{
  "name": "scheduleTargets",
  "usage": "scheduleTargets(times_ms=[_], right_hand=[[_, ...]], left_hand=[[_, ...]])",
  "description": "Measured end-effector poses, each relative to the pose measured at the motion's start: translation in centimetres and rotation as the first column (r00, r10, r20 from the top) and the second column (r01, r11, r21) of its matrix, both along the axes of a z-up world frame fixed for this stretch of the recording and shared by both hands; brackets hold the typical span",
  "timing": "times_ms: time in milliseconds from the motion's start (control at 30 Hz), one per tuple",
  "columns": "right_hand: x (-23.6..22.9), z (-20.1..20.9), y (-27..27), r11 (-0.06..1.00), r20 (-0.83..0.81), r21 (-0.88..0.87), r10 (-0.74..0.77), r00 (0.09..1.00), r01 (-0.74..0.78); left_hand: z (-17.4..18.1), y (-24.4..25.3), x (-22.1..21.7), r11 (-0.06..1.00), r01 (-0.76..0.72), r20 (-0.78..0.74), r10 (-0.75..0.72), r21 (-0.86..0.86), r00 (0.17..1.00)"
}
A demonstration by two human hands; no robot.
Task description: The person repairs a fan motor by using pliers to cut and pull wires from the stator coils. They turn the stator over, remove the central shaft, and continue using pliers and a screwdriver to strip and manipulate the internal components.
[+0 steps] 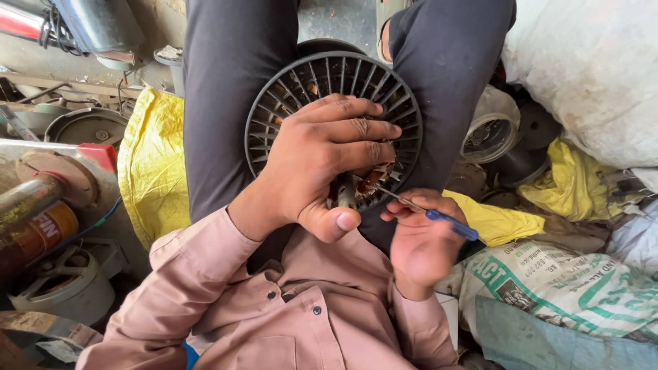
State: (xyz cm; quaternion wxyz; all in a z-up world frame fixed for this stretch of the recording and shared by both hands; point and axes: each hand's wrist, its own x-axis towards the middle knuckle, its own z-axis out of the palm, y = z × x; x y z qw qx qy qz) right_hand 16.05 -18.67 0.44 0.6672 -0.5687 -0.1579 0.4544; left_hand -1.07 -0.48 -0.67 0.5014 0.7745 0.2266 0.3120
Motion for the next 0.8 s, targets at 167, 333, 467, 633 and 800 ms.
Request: scheduleTargets(times_ms=[167,333,467,633,800], right_hand=[[2.1,0.8,-0.8,0.998,-0.175,0.011,0.06,0.983,-0.059],[3.4,1.1,-2.8,0.979,0.159,-0.193,0.102,0.982,-0.07],[4.5,3.8,-0.1,0.867,0.319,-0.437,0.398,0.86,-0.239],[4.2,6.0,3.5,0.638,0.454,-0.504,0.769,0.451,-0.582],[3.4,8.0,5.1,0.536,0.482,-0.654,0.839,0.252,-0.534]], left_hand=[[-0.4,-0.3,-0.1,1.0,0.013,-0.001,-0.013,-0.019,1.0],[-0.3,-0.3,0.3,0.999,0.033,-0.045,-0.033,0.018,0.998],[-0.2,-0.2,0.7,0.998,0.067,-0.054,-0.066,0.02,0.996],[-0.2,-0.1,1.0,0.997,0.075,-0.07,-0.073,0.023,0.995],[0.0,0.3,1.2,0.994,0.113,-0.086,-0.111,0.013,0.99]])
